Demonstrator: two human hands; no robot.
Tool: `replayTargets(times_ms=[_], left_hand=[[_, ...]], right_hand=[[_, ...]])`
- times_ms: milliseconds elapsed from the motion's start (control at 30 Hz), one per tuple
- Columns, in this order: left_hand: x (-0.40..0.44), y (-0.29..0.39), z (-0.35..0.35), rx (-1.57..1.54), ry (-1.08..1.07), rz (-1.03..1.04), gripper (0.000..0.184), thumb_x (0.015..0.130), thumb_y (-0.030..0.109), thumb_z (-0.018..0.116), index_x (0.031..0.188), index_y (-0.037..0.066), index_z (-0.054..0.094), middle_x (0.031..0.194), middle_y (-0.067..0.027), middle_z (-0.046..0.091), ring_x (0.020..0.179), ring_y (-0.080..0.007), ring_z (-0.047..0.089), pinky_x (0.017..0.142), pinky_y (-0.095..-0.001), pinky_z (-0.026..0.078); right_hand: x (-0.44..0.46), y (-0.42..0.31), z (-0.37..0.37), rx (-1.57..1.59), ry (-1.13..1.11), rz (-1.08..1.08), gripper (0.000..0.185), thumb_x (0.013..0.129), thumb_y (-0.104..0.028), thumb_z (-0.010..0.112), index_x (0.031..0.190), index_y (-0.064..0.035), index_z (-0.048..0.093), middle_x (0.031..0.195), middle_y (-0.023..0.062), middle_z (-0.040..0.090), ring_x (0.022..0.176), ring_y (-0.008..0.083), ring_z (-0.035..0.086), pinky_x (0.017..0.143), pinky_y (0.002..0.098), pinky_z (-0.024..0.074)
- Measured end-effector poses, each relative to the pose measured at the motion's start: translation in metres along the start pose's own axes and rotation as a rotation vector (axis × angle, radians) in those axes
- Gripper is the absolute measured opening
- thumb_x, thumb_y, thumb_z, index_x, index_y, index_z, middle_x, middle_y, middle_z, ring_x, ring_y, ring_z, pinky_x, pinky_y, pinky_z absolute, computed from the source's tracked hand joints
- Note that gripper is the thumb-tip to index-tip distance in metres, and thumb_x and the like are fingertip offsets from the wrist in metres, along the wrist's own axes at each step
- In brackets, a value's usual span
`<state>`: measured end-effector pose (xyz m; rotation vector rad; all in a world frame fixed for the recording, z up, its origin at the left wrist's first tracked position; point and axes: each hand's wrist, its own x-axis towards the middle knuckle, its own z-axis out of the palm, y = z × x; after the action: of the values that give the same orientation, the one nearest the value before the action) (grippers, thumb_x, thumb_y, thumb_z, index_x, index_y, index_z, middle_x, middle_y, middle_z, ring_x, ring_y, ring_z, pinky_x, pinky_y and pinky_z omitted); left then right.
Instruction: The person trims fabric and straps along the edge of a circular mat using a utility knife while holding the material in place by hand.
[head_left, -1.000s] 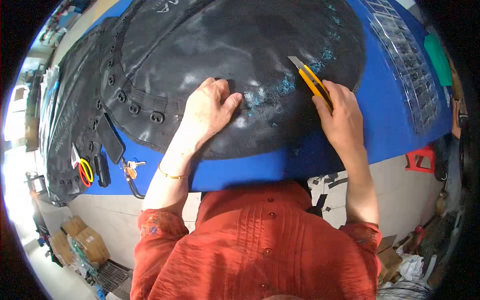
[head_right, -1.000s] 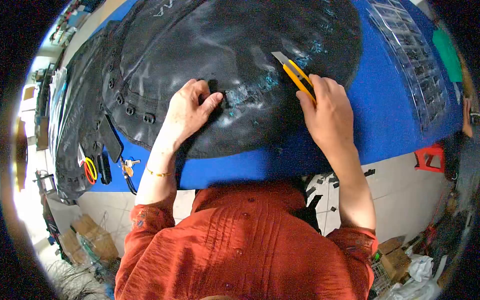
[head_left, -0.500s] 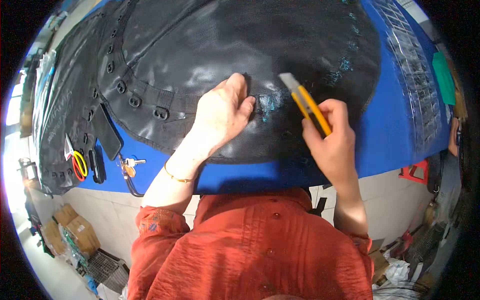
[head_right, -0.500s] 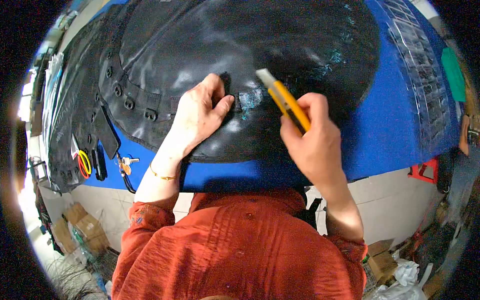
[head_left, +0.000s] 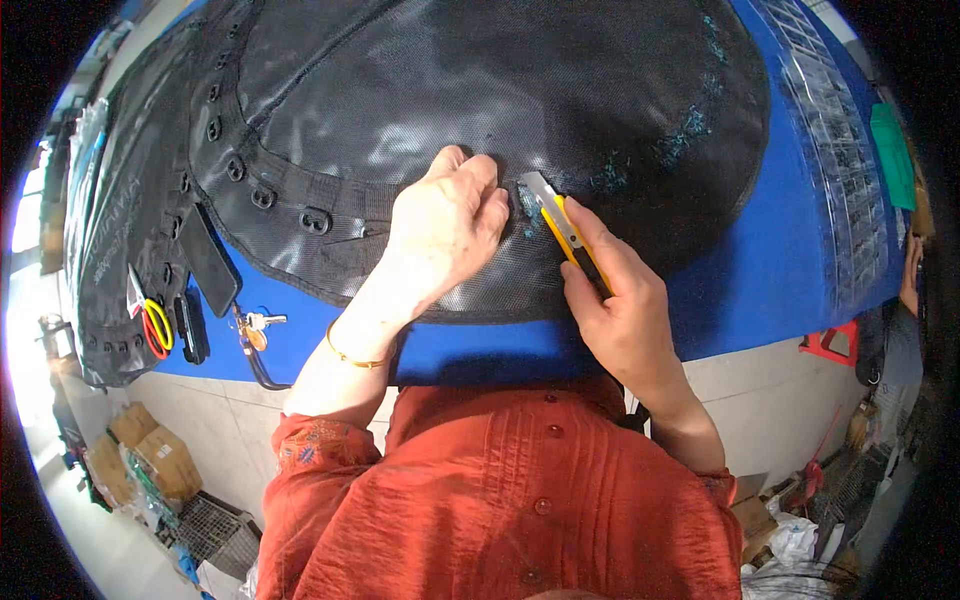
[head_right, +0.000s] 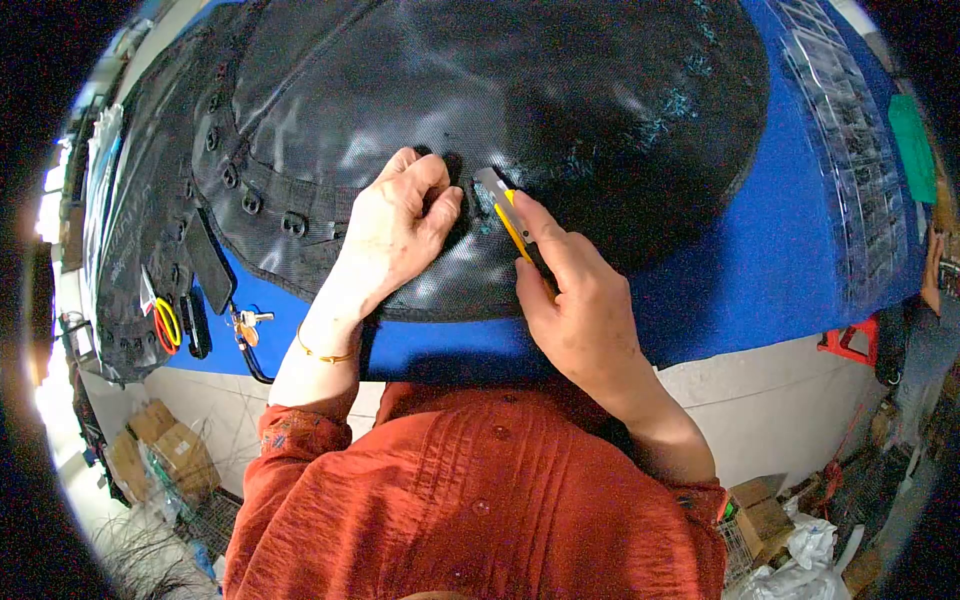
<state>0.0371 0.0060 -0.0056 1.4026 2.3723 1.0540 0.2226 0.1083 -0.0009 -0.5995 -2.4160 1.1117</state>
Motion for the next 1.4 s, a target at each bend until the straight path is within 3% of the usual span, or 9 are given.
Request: replayTargets(times_ms=[267, 333, 567, 700, 1067, 1400], left_hand=[[0.0, -0.002, 0.0, 0.063, -0.011, 0.044, 0.01, 0.085, 0.012, 0.065, 0.086, 0.004, 0.061, 0.086, -0.0172, 0.06, 0.074, -0.0367, 0.064, 0.069, -0.0433, 0.055], [0.0, -0.001, 0.0, 0.002, -0.008, 0.0, 0.014, 0.087, 0.011, 0.066, 0.082, 0.001, 0.057, 0.081, -0.0168, 0.056, 0.075, -0.0371, 0.059, 0.067, -0.0435, 0.049], [0.0, 0.0, -0.002, -0.028, -0.01, -0.012, 0.013, 0.086, 0.009, 0.065, 0.082, 0.001, 0.056, 0.08, -0.0169, 0.055, 0.073, -0.0372, 0.059, 0.067, -0.0429, 0.048], [0.0, 0.0, -0.003, 0.033, -0.031, 0.017, 0.009, 0.084, 0.009, 0.063, 0.081, 0.003, 0.058, 0.081, -0.0173, 0.059, 0.077, -0.0368, 0.063, 0.07, -0.0446, 0.054], [-0.001, -0.002, -0.004, 0.024, -0.032, 0.002, 0.01, 0.083, 0.01, 0.063, 0.08, 0.002, 0.057, 0.081, -0.0187, 0.059, 0.078, -0.0392, 0.062, 0.071, -0.0466, 0.053], [-0.002, 0.003, -0.002, 0.041, -0.025, -0.049, 0.018, 0.084, 0.016, 0.071, 0.081, 0.002, 0.06, 0.086, -0.0161, 0.059, 0.077, -0.0358, 0.064, 0.071, -0.0435, 0.054]], right_hand=[[-0.003, -0.003, 0.006, -0.065, 0.008, -0.014, 0.061, 0.085, 0.0, 0.067, 0.143, -0.0147, 0.052, 0.089, 0.0157, 0.064, 0.075, 0.0351, 0.065, 0.066, 0.044, 0.054], [-0.004, -0.004, 0.007, -0.077, 0.007, -0.019, 0.062, 0.085, -0.001, 0.067, 0.143, -0.015, 0.052, 0.087, 0.0155, 0.063, 0.073, 0.035, 0.065, 0.065, 0.0443, 0.0539], [-0.008, -0.008, 0.011, -0.104, 0.001, 0.006, 0.061, 0.086, -0.001, 0.066, 0.143, -0.0129, 0.051, 0.084, 0.0149, 0.061, 0.07, 0.0346, 0.064, 0.063, 0.0442, 0.0539], [-0.006, -0.005, 0.013, -0.1, 0.03, -0.039, 0.06, 0.086, -0.002, 0.066, 0.143, -0.0128, 0.051, 0.083, 0.0146, 0.059, 0.069, 0.0345, 0.063, 0.061, 0.0441, 0.0537], [-0.006, -0.005, -0.003, -0.135, -0.033, -0.012, 0.059, 0.085, -0.002, 0.067, 0.14, -0.016, 0.054, 0.086, 0.0146, 0.062, 0.072, 0.0346, 0.064, 0.064, 0.0447, 0.054], [-0.006, -0.008, -0.005, -0.071, 0.017, 0.001, 0.061, 0.084, 0.0, 0.068, 0.141, -0.0143, 0.053, 0.087, 0.0148, 0.063, 0.073, 0.0341, 0.065, 0.066, 0.0436, 0.0537]])
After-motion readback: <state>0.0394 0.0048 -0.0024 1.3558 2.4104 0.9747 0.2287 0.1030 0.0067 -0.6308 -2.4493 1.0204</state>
